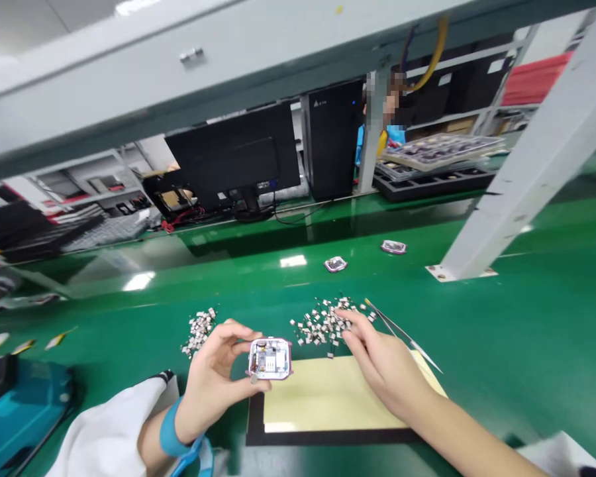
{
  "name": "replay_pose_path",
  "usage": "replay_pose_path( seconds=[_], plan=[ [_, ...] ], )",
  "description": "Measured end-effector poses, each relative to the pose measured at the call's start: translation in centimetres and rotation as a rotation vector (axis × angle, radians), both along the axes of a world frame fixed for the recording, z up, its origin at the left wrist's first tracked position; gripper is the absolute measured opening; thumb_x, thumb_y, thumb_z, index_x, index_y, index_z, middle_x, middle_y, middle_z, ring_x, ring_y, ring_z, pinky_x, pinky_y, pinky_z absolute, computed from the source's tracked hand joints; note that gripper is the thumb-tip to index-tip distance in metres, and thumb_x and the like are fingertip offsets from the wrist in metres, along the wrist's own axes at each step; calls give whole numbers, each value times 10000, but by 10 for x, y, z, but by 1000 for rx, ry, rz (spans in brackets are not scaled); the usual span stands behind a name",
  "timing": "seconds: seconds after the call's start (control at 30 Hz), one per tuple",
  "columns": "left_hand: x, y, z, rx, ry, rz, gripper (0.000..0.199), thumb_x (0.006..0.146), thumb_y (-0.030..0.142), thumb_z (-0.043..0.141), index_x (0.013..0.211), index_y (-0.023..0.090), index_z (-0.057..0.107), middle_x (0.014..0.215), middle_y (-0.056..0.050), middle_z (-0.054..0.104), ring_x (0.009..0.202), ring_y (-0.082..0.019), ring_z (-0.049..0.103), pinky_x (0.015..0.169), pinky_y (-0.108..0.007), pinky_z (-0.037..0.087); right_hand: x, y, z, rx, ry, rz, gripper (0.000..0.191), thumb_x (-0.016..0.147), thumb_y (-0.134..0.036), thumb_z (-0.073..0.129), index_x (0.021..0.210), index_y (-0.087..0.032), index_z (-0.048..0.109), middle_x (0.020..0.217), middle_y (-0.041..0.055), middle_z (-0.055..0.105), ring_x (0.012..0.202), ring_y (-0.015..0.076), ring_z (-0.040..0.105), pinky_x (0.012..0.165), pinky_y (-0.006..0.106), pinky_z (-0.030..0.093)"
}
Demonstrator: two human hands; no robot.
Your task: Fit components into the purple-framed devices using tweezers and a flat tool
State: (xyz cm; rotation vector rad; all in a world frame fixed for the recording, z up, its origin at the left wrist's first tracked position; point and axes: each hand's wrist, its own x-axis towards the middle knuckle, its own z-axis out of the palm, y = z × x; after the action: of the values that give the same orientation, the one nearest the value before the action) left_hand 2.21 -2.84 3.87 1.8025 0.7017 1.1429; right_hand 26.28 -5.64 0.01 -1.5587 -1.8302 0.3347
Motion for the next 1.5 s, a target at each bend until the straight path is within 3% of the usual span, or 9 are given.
replay_pose_path(
  seconds=[0.17, 0.27, 0.5, 0.73, 0.87, 1.03, 1.13, 1.33, 1.5],
  plan=[
    [-34, 17, 55, 347, 425, 11, 456, 645, 196, 713, 1048, 256, 509, 906, -21, 552, 840, -144, 539, 735, -234, 464, 1, 2, -2, 84, -102, 30, 240, 891, -280, 322, 948, -211, 545, 666, -10, 619, 533, 128, 581, 494, 223, 404],
    [-54, 54, 65, 406, 576, 152, 377, 689, 276, 668, 1039, 241, 533, 912, -21, 566, 731, -125, 538, 687, -243, 454, 4, 3, 2, 110, -183, 11, 250, 877, -216, 329, 868, -209, 579, 765, -4, 650, 616, 130, 606, 540, 229, 407],
    [-88, 170, 5, 25, 740, 285, 670, 620, 544, 603, 1129, 128, 474, 1054, -110, 585, 973, -244, 551, 851, -367, 443, 29, 16, 18, -168, -323, -219, 183, 847, -190, 422, 792, -200, 596, 740, -5, 634, 660, 152, 594, 567, 236, 364],
    [-99, 206, -15, -88, 833, 312, 972, 485, 672, 552, 1174, 11, 371, 1103, -228, 545, 1068, -325, 500, 899, -444, 421, 50, 20, 25, -305, -323, -355, 192, 847, -268, 465, 946, -123, 543, 727, 54, 607, 650, 176, 587, 517, 234, 352],
    [-74, 173, 19, -36, 934, 338, 931, 501, 600, 589, 1215, 48, 360, 1208, -213, 468, 1136, -356, 426, 974, -483, 324, 51, 19, 19, -379, -326, -313, 219, 808, -264, 541, 952, -99, 539, 858, 103, 594, 746, 207, 593, 608, 259, 399],
    [7, 105, 47, 246, 1075, -68, 620, 791, 471, 360, 1316, 173, 220, 1259, -94, 452, 1083, -235, 503, 921, -386, 421, 53, 20, 16, -459, -315, -282, 211, 778, -249, 584, 894, -78, 545, 857, 139, 584, 780, 249, 586, 645, 297, 417],
    [53, 99, 27, 408, 1070, -176, 546, 820, 351, 323, 1305, 111, 253, 1304, -119, 392, 1182, -228, 409, 991, -378, 361, 51, 20, 18, -460, -329, -289, 220, 792, -283, 573, 880, -82, 554, 839, 126, 592, 790, 222, 582, 678, 298, 436],
    [119, 159, -26, 423, 1087, 63, 572, 761, 273, 325, 1210, -82, 336, 1273, -234, 383, 1191, -293, 384, 1020, -413, 301, 59, 33, 9, -415, -408, -341, 209, 862, -274, 486, 974, -107, 543, 955, 57, 566, 856, 154, 559, 757, 342, 470],
    [126, 181, -33, 309, 1108, 116, 566, 776, 379, 353, 1234, 48, 375, 1226, -155, 472, 1122, -307, 454, 917, -413, 391, 69, 42, -2, -336, -388, -294, 201, 844, -254, 513, 988, -116, 543, 1004, 63, 549, 917, 173, 535, 795, 368, 452]
  ],
)
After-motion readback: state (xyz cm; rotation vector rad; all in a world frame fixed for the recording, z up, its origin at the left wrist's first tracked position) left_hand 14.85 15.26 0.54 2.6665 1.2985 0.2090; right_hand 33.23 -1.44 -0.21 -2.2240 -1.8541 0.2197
